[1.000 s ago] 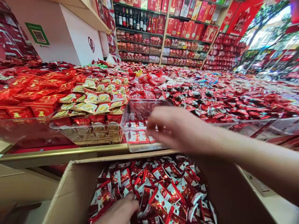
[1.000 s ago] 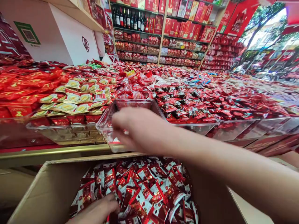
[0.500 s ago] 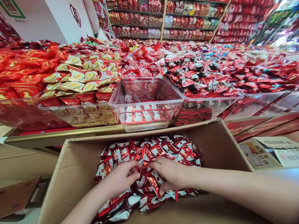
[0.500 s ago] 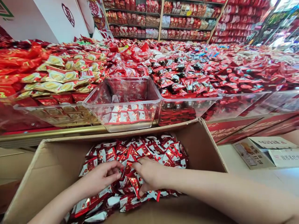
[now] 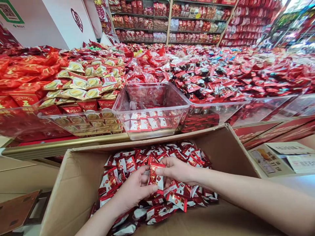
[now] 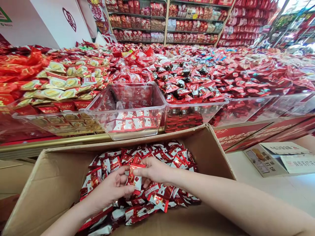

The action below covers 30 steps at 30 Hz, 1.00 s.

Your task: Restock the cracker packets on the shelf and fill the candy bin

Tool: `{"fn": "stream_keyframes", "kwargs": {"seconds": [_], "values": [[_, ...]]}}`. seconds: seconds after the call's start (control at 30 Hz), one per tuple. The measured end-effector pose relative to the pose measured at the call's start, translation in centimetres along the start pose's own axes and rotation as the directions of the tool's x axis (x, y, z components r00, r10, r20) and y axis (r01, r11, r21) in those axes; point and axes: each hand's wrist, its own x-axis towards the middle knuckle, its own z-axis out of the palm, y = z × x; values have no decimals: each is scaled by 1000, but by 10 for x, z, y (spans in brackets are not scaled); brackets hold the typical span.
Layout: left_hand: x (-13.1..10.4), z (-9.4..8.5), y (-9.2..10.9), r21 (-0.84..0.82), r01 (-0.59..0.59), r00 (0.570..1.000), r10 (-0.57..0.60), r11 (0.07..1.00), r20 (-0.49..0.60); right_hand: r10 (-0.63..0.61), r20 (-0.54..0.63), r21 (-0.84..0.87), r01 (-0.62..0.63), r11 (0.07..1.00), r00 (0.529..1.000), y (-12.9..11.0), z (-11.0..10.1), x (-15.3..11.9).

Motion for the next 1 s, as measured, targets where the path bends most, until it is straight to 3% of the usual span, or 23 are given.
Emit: {"fn": "stream_keyframes", "kwargs": {"seconds": [0.07,0.17,0.23,0.3,0.33,0.4,0.47,0.53,0.57,0.6,0.67,0.73,0.8,0.9,1.0], "values": [[-3,-2,8,-15,0,1000,0,1000,-15,-41,-12,116,42,992,999,-6,2,-2],[-4,-7,16,34,8,997,-5,999,-79,-59,-92,84,67,994,994,-13,0,-4],[-3,-13,17,111,21,993,-8,994,-114,-26,-112,-50,21,999,993,-17,-7,-6],[-2,-18,15,225,21,992,8,974,-127,4,-86,-329,-33,944,996,-22,-18,-8],[-3,-20,13,289,12,993,23,957,-117,24,-61,-505,-51,862,998,-24,-24,-9],[-5,-19,8,406,-22,997,48,913,-54,49,-53,-801,-72,594,997,-27,-33,-12],[-7,-13,2,488,-61,998,55,871,26,-22,-104,-941,-91,326,994,-27,-35,-15],[-8,-7,-3,536,-82,996,55,840,67,-169,-105,-981,-75,178,980,-24,-30,-17],[-8,-4,-5,552,-84,996,58,829,65,-223,-69,-985,-32,167,972,-22,-25,-18],[-7,-2,-5,560,-82,997,63,824,52,-237,-13,-977,37,209,972,-21,-20,-18],[-5,-2,-3,547,-68,997,75,834,9,-165,95,-885,159,437,982,-18,-9,-19],[-4,-4,4,489,-48,997,75,871,-34,-96,131,-710,161,686,987,-15,-2,-18],[-4,-6,11,398,-37,996,64,917,-56,-59,97,-507,100,856,994,-13,1,-16],[-8,-6,20,259,-37,993,65,965,-99,-31,73,-168,43,985,997,-11,-1,-12],[-11,-3,23,133,-67,985,87,989,-146,-35,25,50,34,998,999,-14,-2,-11]]}}
